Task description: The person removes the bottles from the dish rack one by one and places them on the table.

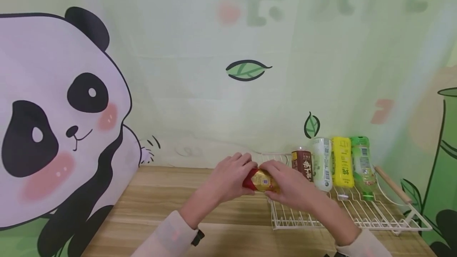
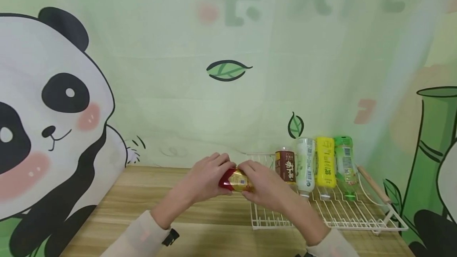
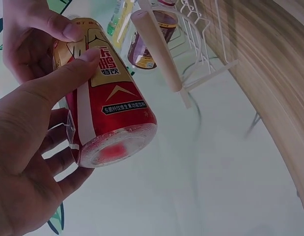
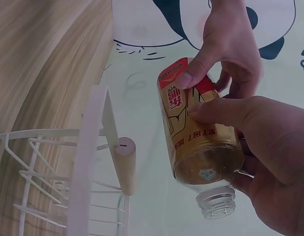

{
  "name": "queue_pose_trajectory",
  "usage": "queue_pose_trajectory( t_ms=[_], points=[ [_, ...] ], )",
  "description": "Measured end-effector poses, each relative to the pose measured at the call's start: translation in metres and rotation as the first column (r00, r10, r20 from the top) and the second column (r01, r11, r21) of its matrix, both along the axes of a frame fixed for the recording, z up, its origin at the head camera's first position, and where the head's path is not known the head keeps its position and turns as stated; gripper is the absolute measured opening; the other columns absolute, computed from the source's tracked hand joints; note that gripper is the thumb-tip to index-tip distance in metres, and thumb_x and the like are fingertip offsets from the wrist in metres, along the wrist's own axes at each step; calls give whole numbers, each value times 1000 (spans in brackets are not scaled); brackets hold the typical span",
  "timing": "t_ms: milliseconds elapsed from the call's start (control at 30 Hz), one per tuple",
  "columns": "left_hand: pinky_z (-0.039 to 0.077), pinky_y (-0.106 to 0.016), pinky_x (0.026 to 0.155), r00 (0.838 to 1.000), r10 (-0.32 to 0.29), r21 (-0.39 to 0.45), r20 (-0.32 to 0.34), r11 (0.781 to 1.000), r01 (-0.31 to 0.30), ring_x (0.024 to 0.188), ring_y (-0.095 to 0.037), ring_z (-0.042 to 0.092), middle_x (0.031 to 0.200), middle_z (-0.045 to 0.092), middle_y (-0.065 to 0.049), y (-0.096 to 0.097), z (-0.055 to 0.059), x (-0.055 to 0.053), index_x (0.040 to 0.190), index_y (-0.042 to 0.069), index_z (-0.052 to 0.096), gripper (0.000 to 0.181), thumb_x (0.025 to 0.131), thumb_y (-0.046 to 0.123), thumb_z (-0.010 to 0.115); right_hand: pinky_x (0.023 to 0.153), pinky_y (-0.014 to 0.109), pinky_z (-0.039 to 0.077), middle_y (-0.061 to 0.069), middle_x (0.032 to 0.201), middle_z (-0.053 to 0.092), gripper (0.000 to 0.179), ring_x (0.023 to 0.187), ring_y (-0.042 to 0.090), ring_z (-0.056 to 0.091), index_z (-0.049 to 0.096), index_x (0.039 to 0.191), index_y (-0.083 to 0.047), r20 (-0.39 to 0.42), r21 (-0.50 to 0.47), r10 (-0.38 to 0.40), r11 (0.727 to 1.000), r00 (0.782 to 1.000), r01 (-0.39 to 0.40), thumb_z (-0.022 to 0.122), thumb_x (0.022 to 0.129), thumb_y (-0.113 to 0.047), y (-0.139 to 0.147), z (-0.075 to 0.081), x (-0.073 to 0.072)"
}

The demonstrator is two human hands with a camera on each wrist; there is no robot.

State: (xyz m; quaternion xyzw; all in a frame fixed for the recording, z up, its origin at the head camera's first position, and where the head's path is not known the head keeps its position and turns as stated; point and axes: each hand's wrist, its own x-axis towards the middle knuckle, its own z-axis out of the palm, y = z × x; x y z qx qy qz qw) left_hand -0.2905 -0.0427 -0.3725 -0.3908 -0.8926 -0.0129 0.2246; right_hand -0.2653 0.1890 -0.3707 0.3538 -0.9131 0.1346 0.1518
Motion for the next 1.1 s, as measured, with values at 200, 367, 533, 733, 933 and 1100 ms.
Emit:
queue_pose_trajectory(
  t_ms=[200,367,533,733,933,1100],
  points=[
    [58,-26,81,999,41,7,23,999,-41,100,-15,56,120,62,2,-1,-5,0,133,16,67,69,81,55,89,105,49,55,11,145,63,72,130,31,62,57,148,-6,-51,31,-20,999,999,21,90,87,-25,-3,-7,1],
    [59,-25,78,996,85,24,28,996,-86,98,-15,58,116,62,1,-4,-11,0,132,15,66,71,80,57,90,113,52,49,16,151,58,74,137,35,57,55,150,-2,-131,60,-12,998,991,20,88,89,-26,-5,-13,2],
    [60,-28,75,993,112,55,32,992,-113,101,-17,59,116,61,1,-11,-13,-6,130,15,64,70,78,52,93,117,53,44,15,160,49,79,146,35,48,53,152,-1,-194,30,-16,999,981,22,89,88,-31,1,-12,2],
    [61,-32,78,984,134,119,115,982,-147,106,-18,57,121,59,0,-28,-13,-12,132,14,62,68,80,43,95,115,58,45,14,164,43,85,148,37,44,47,155,-1,-160,-105,-47,994,986,31,89,88,-32,15,-2,-1],
    [61,-36,82,965,127,276,231,942,-191,109,-22,57,122,54,-5,-58,-20,-20,134,9,59,69,80,31,96,117,61,40,15,168,35,91,150,41,39,38,162,-2,-11,-229,-131,965,991,125,87,91,-31,35,2,-9],
    [61,-38,93,931,36,447,364,870,-209,113,-23,62,122,54,-5,-88,-30,-36,132,6,57,66,80,22,96,116,67,37,22,167,34,89,150,46,36,36,162,-2,28,-302,-191,934,981,191,86,92,-28,55,-3,-21]
  ],
)
